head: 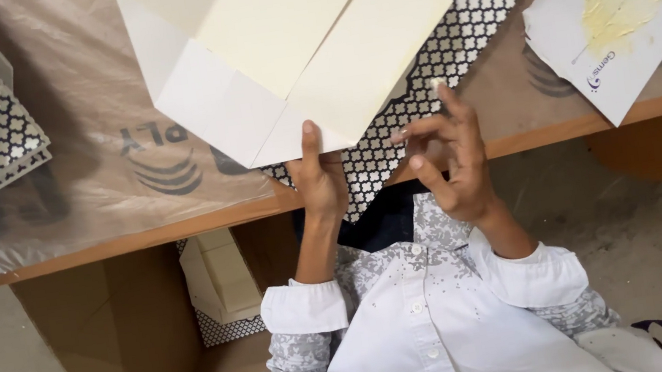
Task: Manually assembling patterned cardboard boxes by folding and pressing adhesive edges.
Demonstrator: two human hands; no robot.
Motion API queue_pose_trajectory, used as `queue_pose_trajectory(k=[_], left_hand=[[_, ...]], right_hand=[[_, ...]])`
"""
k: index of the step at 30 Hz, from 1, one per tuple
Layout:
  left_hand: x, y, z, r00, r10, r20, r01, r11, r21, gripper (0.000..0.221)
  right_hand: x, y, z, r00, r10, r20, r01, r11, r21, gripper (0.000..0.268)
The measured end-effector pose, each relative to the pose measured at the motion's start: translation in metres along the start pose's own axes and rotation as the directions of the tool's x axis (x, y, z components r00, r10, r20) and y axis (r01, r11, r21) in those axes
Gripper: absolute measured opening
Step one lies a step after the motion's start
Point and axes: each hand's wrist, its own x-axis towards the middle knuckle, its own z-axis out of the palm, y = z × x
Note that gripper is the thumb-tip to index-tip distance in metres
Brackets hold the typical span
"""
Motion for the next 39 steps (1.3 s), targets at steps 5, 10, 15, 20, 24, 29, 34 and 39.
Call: queue_pose_trajectory(k=[5,10,15,20,24,29,34,39], left_hand=[[0.003,0.012,0.004,0.999,0.039,-0.004,-0.039,0.999,0.009,0.063],[0.006,0.012,-0.001,0.997,0.070,-0.026,-0.070,0.998,0.008,0.060],[0.006,0.013,-0.001,0.991,0.130,0.001,-0.130,0.991,-0.018,0.050],[0.005,0.019,0.008,0.989,0.146,0.021,-0.146,0.989,0.004,0.049],[0.006,0.017,0.002,0.991,0.131,0.029,-0.131,0.991,-0.003,0.045],[0.005,0.014,-0.005,0.988,0.152,0.033,-0.153,0.987,0.039,0.045],[0.005,0.020,0.012,0.985,0.164,0.056,-0.168,0.983,0.073,0.046],[0.005,0.017,0.003,0.990,0.142,0.006,-0.142,0.986,0.085,0.046]], right_hand=[[-0.015,0.006,-0.044,0.986,-0.011,-0.167,-0.092,0.797,-0.597,0.080],[-0.024,-0.040,-0.099,0.806,0.369,-0.463,-0.587,0.401,-0.703,0.085],[-0.075,0.030,-0.172,0.534,0.383,-0.754,-0.845,0.207,-0.493,0.086],[-0.117,0.130,-0.222,0.549,0.182,-0.815,-0.479,0.868,-0.129,0.091],[-0.150,0.182,-0.221,0.569,0.057,-0.820,-0.072,0.997,0.019,0.083],[-0.121,0.144,-0.183,0.432,0.064,-0.899,-0.172,0.985,-0.013,0.085],[-0.128,0.130,-0.198,0.367,-0.167,-0.915,-0.270,0.922,-0.276,0.087],[-0.119,0.101,-0.245,0.554,-0.351,-0.754,-0.292,0.766,-0.572,0.071]])
